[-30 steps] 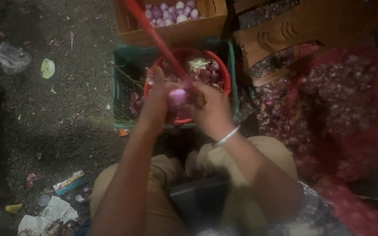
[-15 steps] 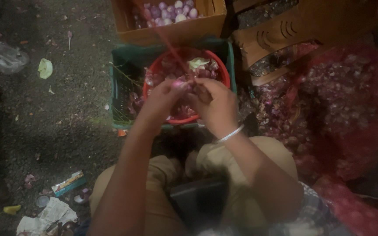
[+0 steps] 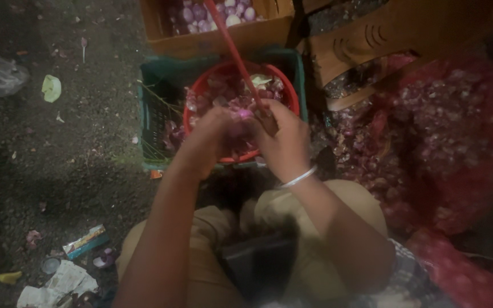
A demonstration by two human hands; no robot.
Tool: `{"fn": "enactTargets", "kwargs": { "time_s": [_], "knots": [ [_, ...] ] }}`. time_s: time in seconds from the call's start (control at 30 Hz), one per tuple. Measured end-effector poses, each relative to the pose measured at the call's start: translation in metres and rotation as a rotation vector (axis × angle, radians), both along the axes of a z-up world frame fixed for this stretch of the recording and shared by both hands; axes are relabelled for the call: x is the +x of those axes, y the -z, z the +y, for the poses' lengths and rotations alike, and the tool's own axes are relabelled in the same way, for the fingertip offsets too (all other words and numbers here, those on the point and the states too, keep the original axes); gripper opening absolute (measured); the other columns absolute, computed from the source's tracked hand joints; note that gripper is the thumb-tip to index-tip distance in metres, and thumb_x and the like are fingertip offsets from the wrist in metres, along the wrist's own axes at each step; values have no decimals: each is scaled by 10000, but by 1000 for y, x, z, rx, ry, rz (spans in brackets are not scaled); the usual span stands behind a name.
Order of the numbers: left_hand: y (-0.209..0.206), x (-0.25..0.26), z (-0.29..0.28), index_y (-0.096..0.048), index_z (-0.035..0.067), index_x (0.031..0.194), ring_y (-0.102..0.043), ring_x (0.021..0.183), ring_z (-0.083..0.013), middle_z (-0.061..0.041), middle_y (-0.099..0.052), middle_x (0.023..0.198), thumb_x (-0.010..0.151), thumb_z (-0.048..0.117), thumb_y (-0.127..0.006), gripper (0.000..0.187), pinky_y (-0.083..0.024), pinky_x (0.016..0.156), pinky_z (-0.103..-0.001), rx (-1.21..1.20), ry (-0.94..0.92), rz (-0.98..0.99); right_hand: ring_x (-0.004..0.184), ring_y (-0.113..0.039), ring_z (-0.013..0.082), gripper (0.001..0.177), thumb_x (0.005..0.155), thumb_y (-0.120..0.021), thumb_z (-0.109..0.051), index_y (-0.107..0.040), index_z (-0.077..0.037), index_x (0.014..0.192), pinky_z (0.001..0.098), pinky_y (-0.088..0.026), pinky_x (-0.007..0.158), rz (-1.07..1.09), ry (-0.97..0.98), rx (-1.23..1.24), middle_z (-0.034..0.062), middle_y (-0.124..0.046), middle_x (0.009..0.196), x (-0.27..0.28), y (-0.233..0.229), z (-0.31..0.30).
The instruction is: The person peels onions by hand using a knife, removing the outer layers and placing the peeled onions into a cardboard box.
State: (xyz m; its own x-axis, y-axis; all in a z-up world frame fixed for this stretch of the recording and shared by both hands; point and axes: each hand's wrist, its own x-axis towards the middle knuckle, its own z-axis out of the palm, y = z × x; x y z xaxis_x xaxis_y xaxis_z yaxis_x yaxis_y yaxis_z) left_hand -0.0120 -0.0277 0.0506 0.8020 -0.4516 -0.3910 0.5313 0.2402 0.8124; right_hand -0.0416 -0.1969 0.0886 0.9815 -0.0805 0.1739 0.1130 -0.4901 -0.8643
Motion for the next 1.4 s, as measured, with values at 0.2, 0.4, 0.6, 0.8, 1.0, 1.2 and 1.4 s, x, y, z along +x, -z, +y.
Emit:
{"fn": "enactTargets", "kwargs": {
  "time_s": [0.2, 0.4, 0.6, 0.8, 1.0, 1.2, 1.4],
  "knots": [
    [-12, -12, -10, -675, 111, 1079, -655, 782, -163, -38, -709, 931, 952, 425, -571, 353, -494, 620, -285, 0, -28, 136, 638, -733, 205, 248, 910, -756, -201, -689, -87, 1119, 334, -559, 572, 364, 126, 179, 85, -740, 798, -1, -7, 1],
    [-8, -7, -20, -697, 169, 1119, -605, 738, -141, -11, -703, 908, 945, 478, -521, 396, -414, 554, -286, 75, 22, 185, 685, -728, 134, 229, 915, -771, -189, -679, -90, 1101, 307, -549, 629, 229, 105, 85, 47, -762, 820, 1, 2, -4],
    [12, -2, -21, -702, 80, 1111, -656, 841, -130, -28, -706, 972, 967, 358, -603, 329, -540, 700, -285, -122, -78, 98, 1013, -736, 128, 280, 940, -772, -118, -644, -57, 1182, 266, -581, 863, 88, -27, 242, 57, -763, 1078, 7, 21, -12],
    [35, -5, -14, -681, 92, 996, -520, 680, -135, -4, -593, 847, 976, 337, -607, 257, -377, 535, -281, -28, -169, 59, 1090, -740, 143, 360, 936, -746, -102, -619, -58, 1270, 279, -587, 913, 111, -89, 247, 64, -769, 1160, 8, 28, -6],
    [25, -2, -9, -681, 82, 1042, -620, 843, -90, 5, -665, 951, 989, 347, -578, 290, -509, 686, -252, -93, -280, -53, 913, -774, 185, 310, 951, -733, -127, -636, -63, 1238, 311, -598, 764, -4, -91, -70, 109, -752, 1050, 6, 26, -2],
    [1, 0, -3, -662, 102, 1134, -579, 749, -79, 12, -689, 960, 1012, 393, -517, 348, -456, 605, -236, -5, -290, -77, 751, -774, 185, 272, 1022, -615, -229, -580, -89, 1253, 323, -583, 666, 257, -157, 64, 86, -759, 893, 3, 29, 4],
    [7, -1, -4, -615, 119, 1018, -502, 626, -69, 40, -569, 818, 1043, 402, -507, 304, -414, 522, -231, -63, -321, -97, 856, -752, 319, 343, 1031, -579, -218, -537, -79, 1342, 425, -570, 718, 80, -190, -84, 159, -741, 987, 0, 35, 6]
  ]
}}
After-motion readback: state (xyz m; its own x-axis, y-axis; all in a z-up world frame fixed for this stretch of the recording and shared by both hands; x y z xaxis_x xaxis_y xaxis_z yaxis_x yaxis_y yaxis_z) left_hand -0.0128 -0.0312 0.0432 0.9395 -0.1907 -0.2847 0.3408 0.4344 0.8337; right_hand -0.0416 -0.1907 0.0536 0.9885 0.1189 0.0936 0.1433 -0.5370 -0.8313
